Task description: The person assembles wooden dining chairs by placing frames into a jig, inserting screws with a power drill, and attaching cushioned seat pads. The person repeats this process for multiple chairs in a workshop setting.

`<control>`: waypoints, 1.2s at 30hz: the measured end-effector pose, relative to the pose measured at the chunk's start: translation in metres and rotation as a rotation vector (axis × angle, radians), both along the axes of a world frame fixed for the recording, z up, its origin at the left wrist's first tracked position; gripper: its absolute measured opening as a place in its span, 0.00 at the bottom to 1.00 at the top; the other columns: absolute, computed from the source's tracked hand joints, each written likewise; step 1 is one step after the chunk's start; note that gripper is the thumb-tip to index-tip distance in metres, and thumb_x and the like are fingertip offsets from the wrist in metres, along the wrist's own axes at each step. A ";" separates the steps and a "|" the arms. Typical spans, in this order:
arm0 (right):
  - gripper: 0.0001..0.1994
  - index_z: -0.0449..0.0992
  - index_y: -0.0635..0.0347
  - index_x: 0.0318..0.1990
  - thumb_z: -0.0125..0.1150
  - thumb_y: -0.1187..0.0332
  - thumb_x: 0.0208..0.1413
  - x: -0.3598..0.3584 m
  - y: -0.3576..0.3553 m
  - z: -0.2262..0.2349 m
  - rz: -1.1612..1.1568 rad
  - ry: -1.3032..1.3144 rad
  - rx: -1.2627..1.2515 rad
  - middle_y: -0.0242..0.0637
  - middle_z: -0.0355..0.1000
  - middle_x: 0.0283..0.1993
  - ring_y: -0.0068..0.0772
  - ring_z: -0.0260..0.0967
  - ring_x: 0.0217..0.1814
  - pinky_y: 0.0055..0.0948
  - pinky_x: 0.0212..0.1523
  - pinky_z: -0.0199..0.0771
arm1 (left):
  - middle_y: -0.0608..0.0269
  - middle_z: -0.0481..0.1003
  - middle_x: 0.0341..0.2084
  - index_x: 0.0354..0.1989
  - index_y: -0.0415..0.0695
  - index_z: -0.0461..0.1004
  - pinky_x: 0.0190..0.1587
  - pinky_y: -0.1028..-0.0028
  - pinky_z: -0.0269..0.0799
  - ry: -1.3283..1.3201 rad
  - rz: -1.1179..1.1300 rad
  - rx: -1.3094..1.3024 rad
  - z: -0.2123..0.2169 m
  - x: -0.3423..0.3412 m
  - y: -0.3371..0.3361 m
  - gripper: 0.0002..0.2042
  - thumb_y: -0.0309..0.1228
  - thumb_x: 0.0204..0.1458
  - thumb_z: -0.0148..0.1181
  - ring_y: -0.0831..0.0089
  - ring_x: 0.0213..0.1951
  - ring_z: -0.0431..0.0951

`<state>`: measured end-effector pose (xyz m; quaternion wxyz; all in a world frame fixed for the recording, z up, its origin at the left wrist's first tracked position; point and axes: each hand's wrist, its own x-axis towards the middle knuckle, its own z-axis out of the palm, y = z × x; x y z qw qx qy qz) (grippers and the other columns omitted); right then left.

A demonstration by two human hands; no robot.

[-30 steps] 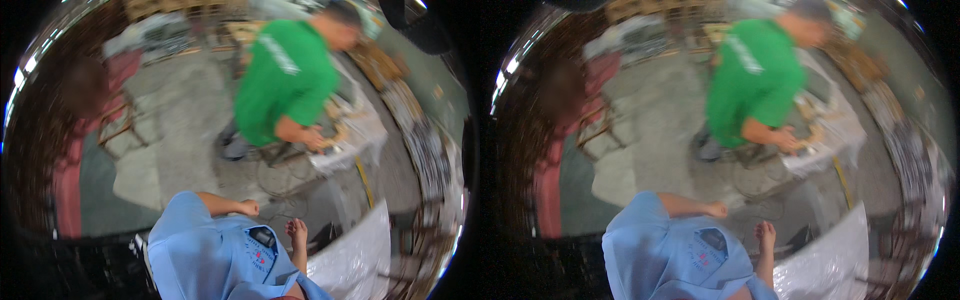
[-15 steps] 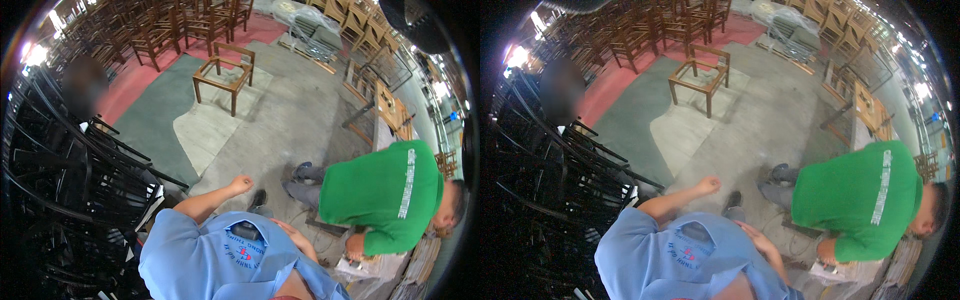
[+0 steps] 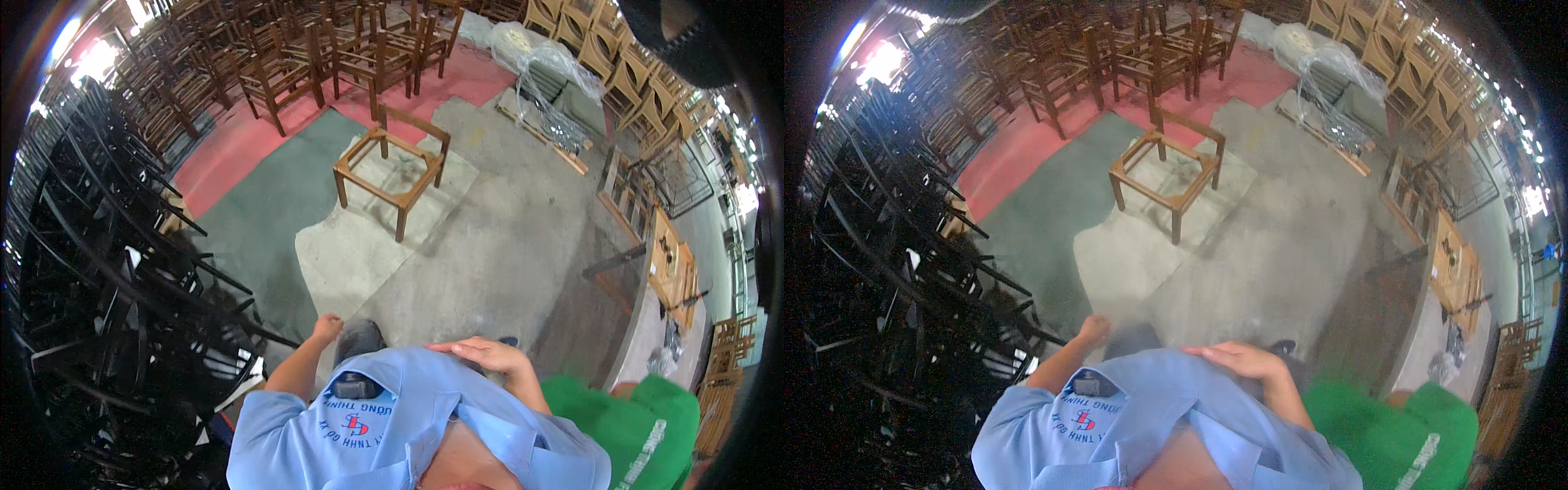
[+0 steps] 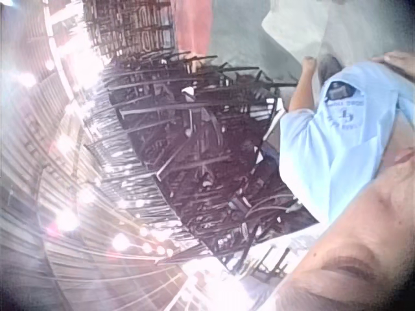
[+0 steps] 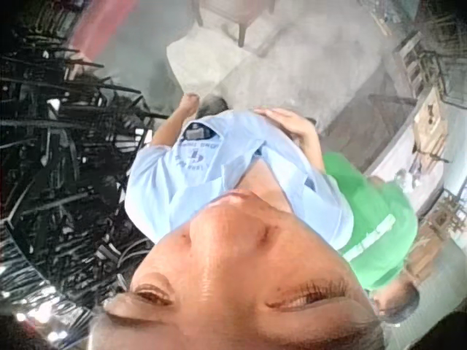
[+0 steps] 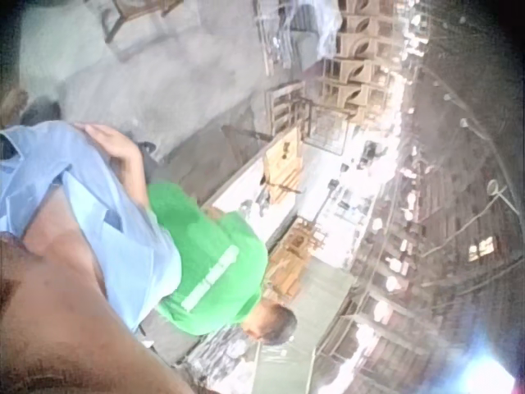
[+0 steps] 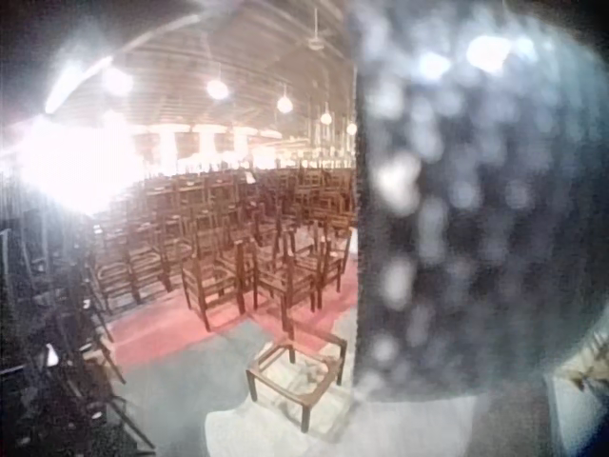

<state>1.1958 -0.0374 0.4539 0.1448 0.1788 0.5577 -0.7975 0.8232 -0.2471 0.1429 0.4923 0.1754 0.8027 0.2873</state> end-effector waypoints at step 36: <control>0.37 0.68 0.75 0.60 0.77 0.61 0.45 -0.618 0.857 -0.458 -0.141 -0.559 0.694 0.55 0.75 0.54 0.49 0.74 0.56 0.44 0.57 0.73 | 0.58 0.82 0.34 0.49 0.38 0.77 0.35 0.70 0.80 -0.444 1.328 -0.279 0.047 0.059 0.429 0.15 0.38 0.62 0.60 0.70 0.31 0.82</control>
